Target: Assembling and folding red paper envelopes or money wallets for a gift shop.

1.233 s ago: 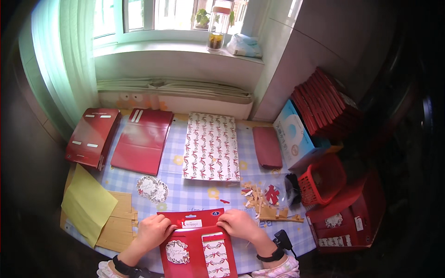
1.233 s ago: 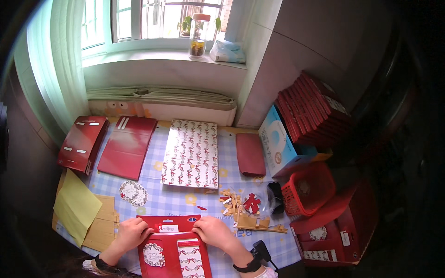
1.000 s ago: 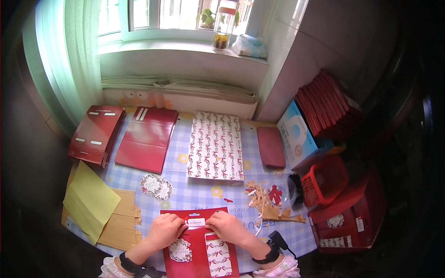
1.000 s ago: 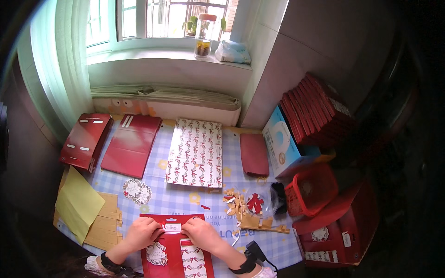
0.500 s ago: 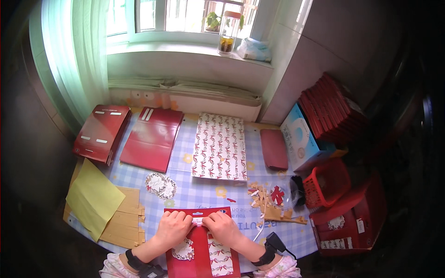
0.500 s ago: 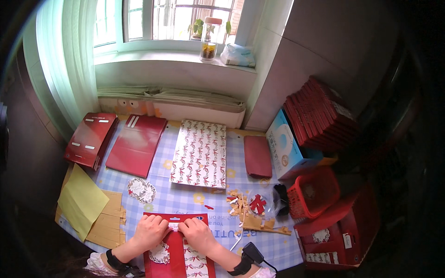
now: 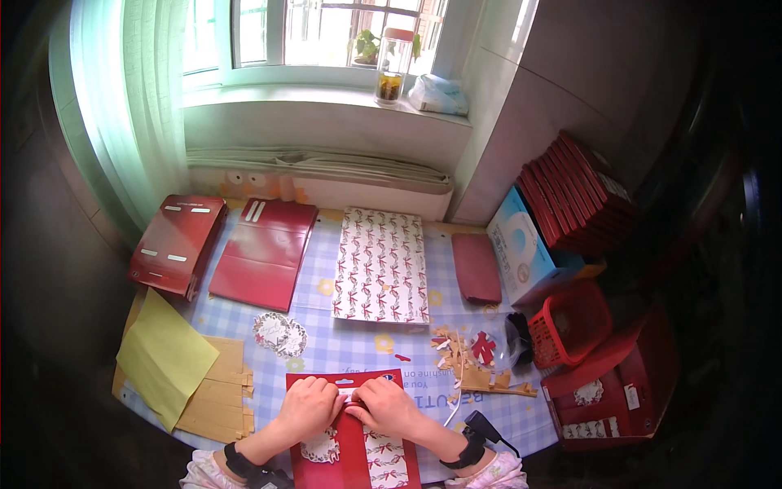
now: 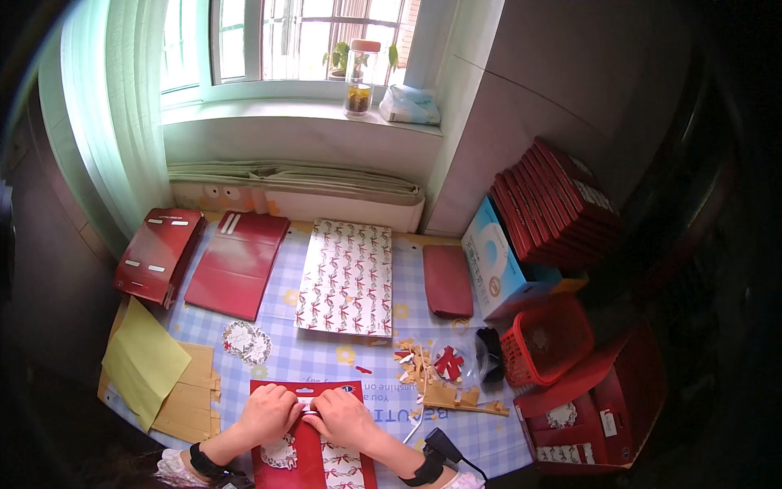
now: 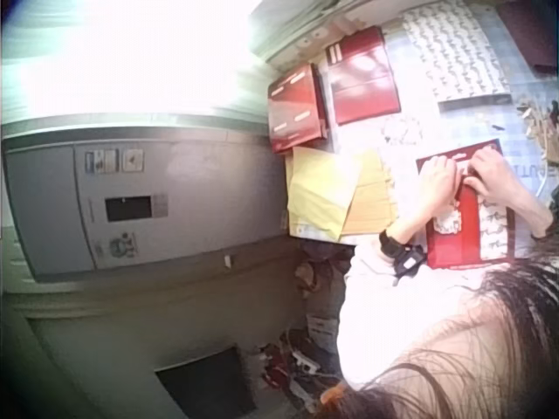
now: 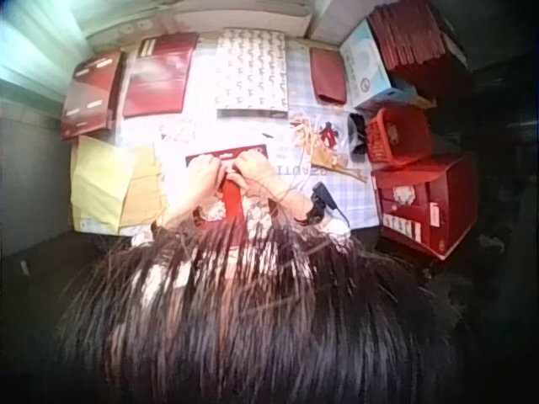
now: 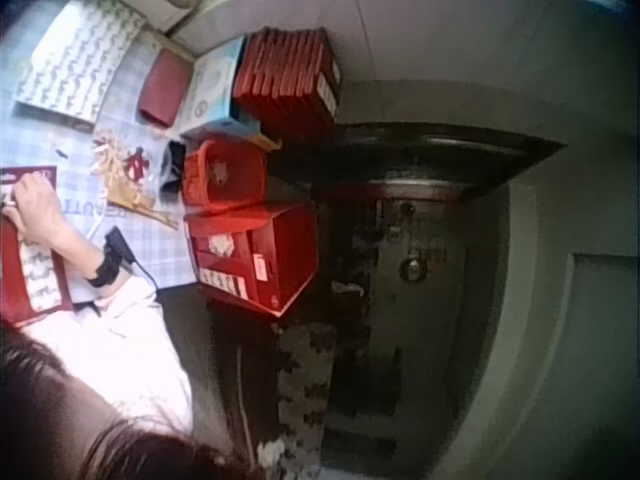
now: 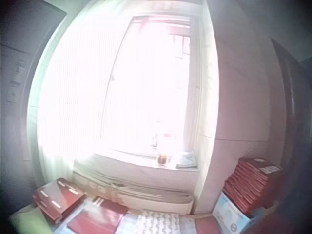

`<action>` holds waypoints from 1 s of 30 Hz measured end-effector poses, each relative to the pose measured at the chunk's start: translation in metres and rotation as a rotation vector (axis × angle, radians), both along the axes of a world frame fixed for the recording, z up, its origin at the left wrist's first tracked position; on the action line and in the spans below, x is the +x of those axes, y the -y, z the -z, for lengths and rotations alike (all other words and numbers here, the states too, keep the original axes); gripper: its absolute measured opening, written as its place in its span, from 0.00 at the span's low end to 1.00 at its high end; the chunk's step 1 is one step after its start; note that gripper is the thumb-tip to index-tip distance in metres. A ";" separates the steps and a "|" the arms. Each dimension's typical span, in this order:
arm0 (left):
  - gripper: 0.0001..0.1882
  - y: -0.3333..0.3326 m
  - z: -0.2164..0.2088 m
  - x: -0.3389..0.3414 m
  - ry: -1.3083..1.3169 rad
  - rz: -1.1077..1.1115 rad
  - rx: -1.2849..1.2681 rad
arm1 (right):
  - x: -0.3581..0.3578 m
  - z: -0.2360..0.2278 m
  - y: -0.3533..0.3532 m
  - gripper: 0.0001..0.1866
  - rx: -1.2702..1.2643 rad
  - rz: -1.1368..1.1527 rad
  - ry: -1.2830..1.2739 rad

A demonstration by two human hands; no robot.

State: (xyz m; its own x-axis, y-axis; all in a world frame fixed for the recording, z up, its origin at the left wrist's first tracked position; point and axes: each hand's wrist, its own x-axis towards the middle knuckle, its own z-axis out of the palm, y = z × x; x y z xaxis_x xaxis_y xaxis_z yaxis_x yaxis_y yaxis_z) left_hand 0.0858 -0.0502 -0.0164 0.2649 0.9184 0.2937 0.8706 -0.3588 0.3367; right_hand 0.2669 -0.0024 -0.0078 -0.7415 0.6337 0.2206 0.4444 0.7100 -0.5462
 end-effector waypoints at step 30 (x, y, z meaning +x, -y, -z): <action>0.21 0.040 -0.002 -0.041 0.375 -0.419 -0.138 | 0.046 -0.003 -0.008 0.15 -0.045 0.361 0.213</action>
State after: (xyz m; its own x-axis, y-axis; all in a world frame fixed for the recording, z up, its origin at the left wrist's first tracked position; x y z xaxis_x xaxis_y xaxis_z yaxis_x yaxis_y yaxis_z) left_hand 0.0450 -0.0899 -0.0144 -0.2285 0.9591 0.1672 0.7407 0.0598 0.6692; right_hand 0.3127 0.0060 -0.0046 -0.4960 0.8667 0.0525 0.7667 0.4656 -0.4421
